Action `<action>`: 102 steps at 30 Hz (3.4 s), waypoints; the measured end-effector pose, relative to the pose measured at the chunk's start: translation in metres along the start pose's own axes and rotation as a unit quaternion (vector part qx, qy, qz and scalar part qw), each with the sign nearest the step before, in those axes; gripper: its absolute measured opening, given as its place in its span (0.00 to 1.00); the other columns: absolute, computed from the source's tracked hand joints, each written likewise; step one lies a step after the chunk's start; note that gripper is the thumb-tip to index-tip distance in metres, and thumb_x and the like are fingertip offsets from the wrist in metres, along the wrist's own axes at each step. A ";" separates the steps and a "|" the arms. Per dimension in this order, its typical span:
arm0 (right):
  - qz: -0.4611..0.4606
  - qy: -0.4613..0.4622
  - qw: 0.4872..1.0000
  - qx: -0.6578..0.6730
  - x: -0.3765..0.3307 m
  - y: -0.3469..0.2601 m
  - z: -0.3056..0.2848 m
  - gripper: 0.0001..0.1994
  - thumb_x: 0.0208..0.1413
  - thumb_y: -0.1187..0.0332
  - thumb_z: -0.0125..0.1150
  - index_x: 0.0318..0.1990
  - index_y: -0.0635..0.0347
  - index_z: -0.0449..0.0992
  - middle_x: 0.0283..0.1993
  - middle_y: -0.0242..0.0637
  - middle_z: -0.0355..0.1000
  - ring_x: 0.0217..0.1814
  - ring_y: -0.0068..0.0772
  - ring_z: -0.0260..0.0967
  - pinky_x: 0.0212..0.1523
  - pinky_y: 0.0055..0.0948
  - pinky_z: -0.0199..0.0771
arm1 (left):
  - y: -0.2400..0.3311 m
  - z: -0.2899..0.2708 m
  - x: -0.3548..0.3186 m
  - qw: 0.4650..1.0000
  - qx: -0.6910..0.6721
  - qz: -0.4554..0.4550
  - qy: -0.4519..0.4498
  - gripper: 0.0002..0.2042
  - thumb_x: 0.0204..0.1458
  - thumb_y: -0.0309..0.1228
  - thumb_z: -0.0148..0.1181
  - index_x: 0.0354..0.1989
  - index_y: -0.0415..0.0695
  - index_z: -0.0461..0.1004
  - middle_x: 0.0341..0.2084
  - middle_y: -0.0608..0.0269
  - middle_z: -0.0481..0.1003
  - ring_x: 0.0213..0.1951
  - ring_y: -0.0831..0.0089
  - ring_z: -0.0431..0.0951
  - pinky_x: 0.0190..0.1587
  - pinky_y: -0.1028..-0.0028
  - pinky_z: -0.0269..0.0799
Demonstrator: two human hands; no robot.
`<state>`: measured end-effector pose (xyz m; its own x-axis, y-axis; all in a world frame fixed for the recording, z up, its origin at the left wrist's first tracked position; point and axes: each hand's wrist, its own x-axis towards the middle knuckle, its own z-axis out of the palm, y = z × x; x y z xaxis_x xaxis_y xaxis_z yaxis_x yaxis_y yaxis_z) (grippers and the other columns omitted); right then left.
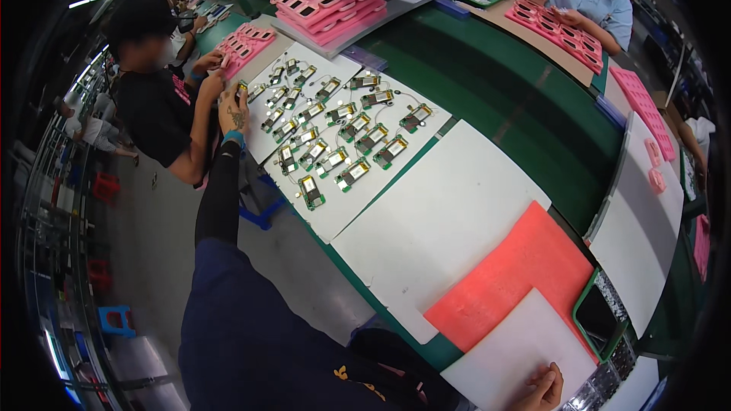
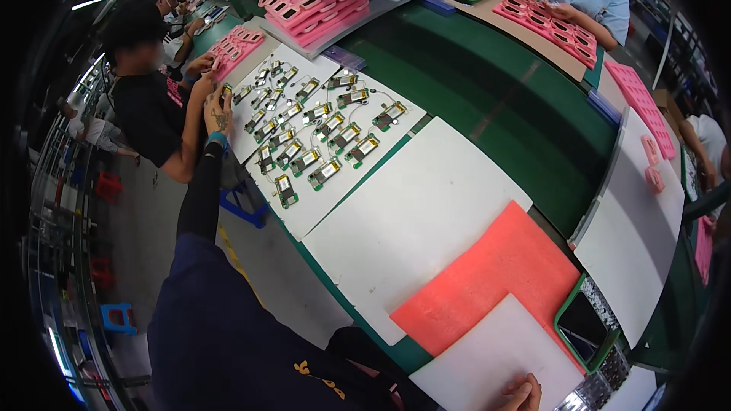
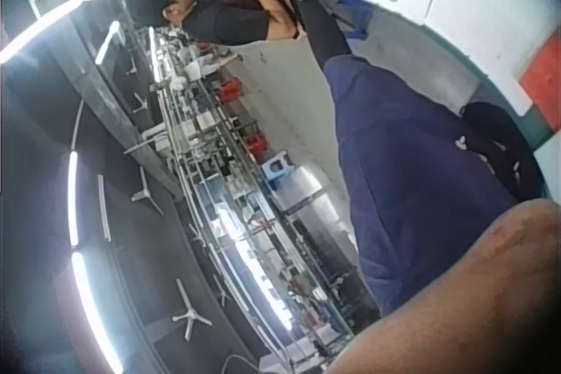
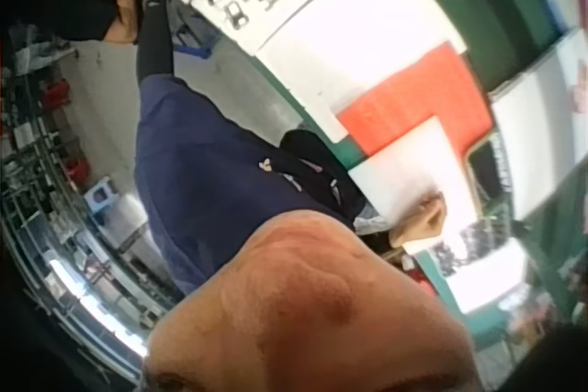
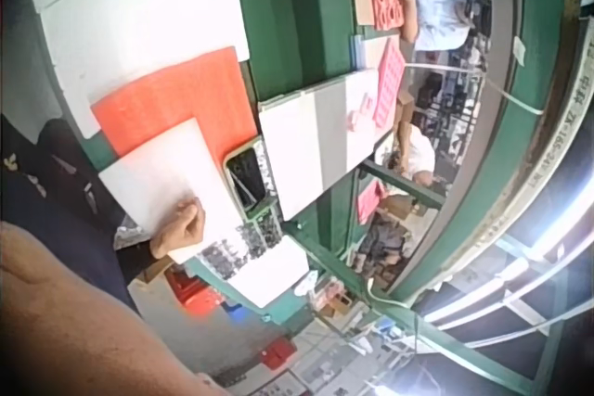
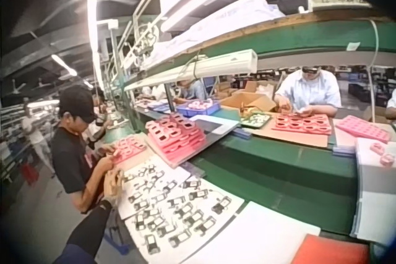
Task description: The recorder is inspecting small printed circuit boards (PCBs) and placing them into a compartmentalized tray on an assembly line.
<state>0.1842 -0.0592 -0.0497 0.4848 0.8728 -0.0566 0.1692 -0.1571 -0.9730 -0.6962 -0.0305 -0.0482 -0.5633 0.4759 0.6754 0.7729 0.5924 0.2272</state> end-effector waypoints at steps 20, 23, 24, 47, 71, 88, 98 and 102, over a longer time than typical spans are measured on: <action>0.043 -0.061 0.997 0.006 -0.006 -0.012 -0.008 0.09 0.63 0.69 0.62 0.44 0.66 0.83 0.37 0.40 0.79 0.39 0.34 0.74 0.46 0.30 0.75 | -0.012 -0.003 -0.001 0.999 -0.033 0.005 0.005 0.16 0.55 0.38 0.67 0.46 0.40 0.80 0.39 0.52 0.82 0.39 0.55 0.81 0.46 0.64 0.76; -0.019 -0.042 0.991 -0.125 -0.019 -0.039 -0.006 0.11 0.66 0.70 0.56 0.36 0.68 0.79 0.27 0.33 0.71 0.29 0.24 0.62 0.36 0.20 0.65 | 0.067 -0.043 -0.039 0.984 -0.179 0.004 0.014 0.14 0.61 0.36 0.62 0.49 0.40 0.79 0.38 0.55 0.82 0.38 0.63 0.81 0.45 0.70 0.76; -0.034 -0.027 0.992 -0.119 -0.018 -0.046 0.003 0.12 0.65 0.70 0.56 0.29 0.66 0.77 0.25 0.31 0.69 0.27 0.23 0.59 0.32 0.20 0.62 | 0.076 -0.078 -0.090 0.964 -0.266 -0.004 0.007 0.14 0.64 0.34 0.60 0.51 0.39 0.79 0.37 0.56 0.82 0.38 0.66 0.80 0.44 0.71 0.76; -0.311 -0.149 0.878 -0.332 -0.061 -0.026 -0.085 0.25 0.46 0.65 0.80 0.54 0.54 0.82 0.60 0.36 0.74 0.68 0.44 0.65 0.67 0.41 0.67 | 0.443 -0.242 -0.377 0.671 -0.424 0.449 -0.411 0.29 0.53 0.34 0.71 0.65 0.48 0.70 0.70 0.45 0.61 0.71 0.47 0.60 0.73 0.52 0.56; -0.335 -0.095 0.875 -0.335 -0.042 0.024 -0.108 0.27 0.41 0.55 0.81 0.50 0.54 0.84 0.62 0.36 0.76 0.72 0.44 0.66 0.73 0.48 0.64 | 0.434 -0.186 -0.317 0.679 -0.282 0.542 -0.407 0.43 0.46 0.52 0.69 0.70 0.42 0.66 0.73 0.57 0.62 0.77 0.52 0.52 0.77 0.49 0.50; -0.379 -0.048 0.868 -0.316 -0.046 0.038 -0.114 0.25 0.41 0.51 0.79 0.46 0.53 0.86 0.58 0.39 0.78 0.67 0.45 0.71 0.71 0.49 0.69 | 0.417 -0.208 -0.323 0.596 -0.295 0.675 -0.319 0.20 0.56 0.29 0.65 0.57 0.35 0.76 0.61 0.46 0.74 0.67 0.49 0.71 0.66 0.55 0.73; -0.403 -0.037 0.851 -0.335 -0.057 0.042 -0.103 0.16 0.49 0.60 0.77 0.45 0.49 0.86 0.57 0.37 0.78 0.65 0.43 0.73 0.70 0.47 0.71 | 0.404 -0.203 -0.332 0.596 -0.320 0.662 -0.322 0.16 0.57 0.29 0.65 0.52 0.35 0.78 0.57 0.45 0.76 0.64 0.46 0.73 0.67 0.52 0.73; -0.439 -0.098 0.830 -0.329 -0.064 0.035 -0.084 0.15 0.50 0.61 0.76 0.45 0.50 0.87 0.58 0.40 0.79 0.63 0.45 0.74 0.69 0.47 0.72 | 0.399 -0.202 -0.341 0.594 -0.338 0.654 -0.324 0.15 0.58 0.29 0.65 0.50 0.36 0.79 0.56 0.45 0.77 0.64 0.45 0.74 0.67 0.52 0.72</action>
<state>0.2312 -0.1598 -0.0610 -0.2112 0.8325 0.5121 0.8476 0.4170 -0.3282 -0.1365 -0.0876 -0.0461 0.8232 0.5220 0.2234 0.4905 -0.8519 0.1833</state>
